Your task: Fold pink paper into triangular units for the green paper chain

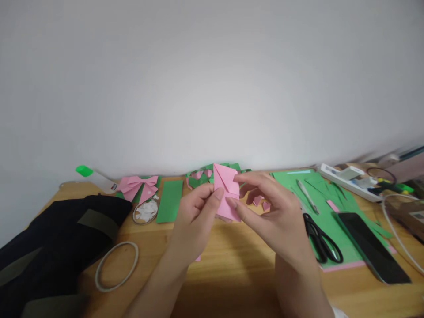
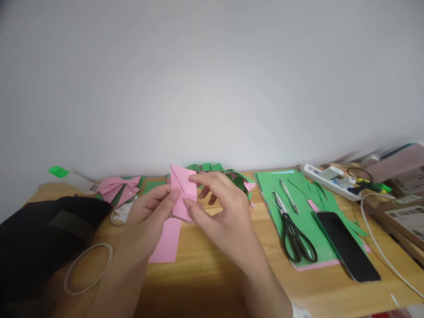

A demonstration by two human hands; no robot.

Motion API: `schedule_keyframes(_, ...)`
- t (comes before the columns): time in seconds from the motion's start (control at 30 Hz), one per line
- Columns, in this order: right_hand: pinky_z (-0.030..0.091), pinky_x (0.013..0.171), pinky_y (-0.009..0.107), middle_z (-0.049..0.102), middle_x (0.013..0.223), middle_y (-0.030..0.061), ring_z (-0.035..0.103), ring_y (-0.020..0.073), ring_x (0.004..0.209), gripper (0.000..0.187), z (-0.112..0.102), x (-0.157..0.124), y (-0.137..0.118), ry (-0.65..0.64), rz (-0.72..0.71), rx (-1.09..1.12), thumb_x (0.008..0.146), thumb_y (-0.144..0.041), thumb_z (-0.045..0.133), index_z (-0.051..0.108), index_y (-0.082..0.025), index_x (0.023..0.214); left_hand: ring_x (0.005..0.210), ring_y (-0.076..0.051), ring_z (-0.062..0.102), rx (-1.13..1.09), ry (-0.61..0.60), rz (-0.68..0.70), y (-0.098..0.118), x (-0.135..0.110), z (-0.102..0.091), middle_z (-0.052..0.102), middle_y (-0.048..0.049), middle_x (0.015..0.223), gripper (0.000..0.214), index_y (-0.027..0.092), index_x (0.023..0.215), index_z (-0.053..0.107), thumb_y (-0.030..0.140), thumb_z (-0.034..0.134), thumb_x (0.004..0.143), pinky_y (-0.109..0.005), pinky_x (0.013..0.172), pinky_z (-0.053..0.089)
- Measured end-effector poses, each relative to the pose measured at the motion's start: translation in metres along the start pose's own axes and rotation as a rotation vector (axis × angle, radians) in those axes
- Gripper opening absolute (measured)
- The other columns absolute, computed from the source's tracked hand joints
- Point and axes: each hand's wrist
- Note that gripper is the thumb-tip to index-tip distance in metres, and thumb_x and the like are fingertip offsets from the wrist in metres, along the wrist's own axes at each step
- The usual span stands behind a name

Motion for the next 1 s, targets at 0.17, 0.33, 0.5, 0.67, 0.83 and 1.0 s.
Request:
schedule_keyframes(0.17,0.047,0.054,0.019,0.071,0.088,-0.0019,0.06,0.0067,0.064,0.027,0.0002,-0.0015,-0.001,0.044,0.02,-0.032,0.08,-0.01,0.07,0.066,-0.02,0.104,0.054,-0.009,0.031,0.099,0.002,0.023,0.0007,-0.0015,-0.0007,0.033,0.0055,0.058,0.035,0.018,0.06,0.047,0.033,0.054,0.091,-0.02,0.048,0.029)
schedule_keyframes(0.33,0.049,0.054,0.02,0.074,0.08,-0.0014,0.062,0.0072,0.059,0.018,0.0012,-0.0029,-0.0036,0.095,0.008,-0.049,0.082,-0.012,0.068,0.069,-0.018,0.099,0.055,-0.01,0.03,0.123,0.027,-0.008,0.0006,-0.0031,-0.0001,0.033,0.0051,0.058,0.038,0.018,0.06,0.045,0.037,0.053,0.091,-0.021,0.049,0.027)
schedule_keyframes(0.5,0.05,0.054,0.02,0.076,0.079,-0.0012,0.064,0.0075,0.058,0.015,0.003,-0.0027,-0.0026,0.108,0.002,-0.049,0.083,-0.011,0.068,0.07,-0.018,0.096,0.052,-0.01,0.03,0.102,0.038,-0.021,0.0036,-0.0036,0.0003,0.034,0.0049,0.057,0.037,0.018,0.06,0.047,0.039,0.056,0.089,-0.021,0.047,0.027)
schedule_keyframes(0.67,0.051,0.054,0.021,0.076,0.077,-0.0015,0.064,0.008,0.057,0.016,0.0036,-0.003,-0.0013,0.118,-0.006,-0.048,0.082,-0.01,0.068,0.071,-0.018,0.095,0.054,-0.01,0.033,0.094,0.039,-0.023,0.0043,-0.0011,0.0016,0.039,0.0038,0.058,0.035,0.018,0.059,0.048,0.037,0.057,0.088,-0.021,0.047,0.029)
schedule_keyframes(0.83,0.051,0.052,0.022,0.075,0.075,-0.0015,0.064,0.0093,0.056,0.016,0.0027,-0.0034,-0.001,0.12,-0.005,-0.045,0.082,-0.01,0.067,0.071,-0.02,0.095,0.056,-0.01,0.035,0.088,0.04,-0.018,0.0038,-0.003,0.0,0.039,0.0039,0.058,0.035,0.018,0.059,0.049,0.036,0.058,0.088,-0.02,0.049,0.032)
schedule_keyframes(1.0,0.052,0.052,0.022,0.075,0.073,-0.0014,0.064,0.0094,0.056,0.016,0.0019,-0.0035,-0.0015,0.117,-0.013,-0.049,0.083,-0.011,0.066,0.071,-0.02,0.095,0.057,-0.01,0.038,0.103,0.042,-0.008,0.0049,-0.005,-0.0006,0.043,0.0031,0.059,0.035,0.018,0.06,0.049,0.035,0.057,0.089,-0.02,0.051,0.033)
Point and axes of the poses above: each hand's wrist, its own x-axis towards the middle knuckle, its own z-axis out of the palm, y = z × x
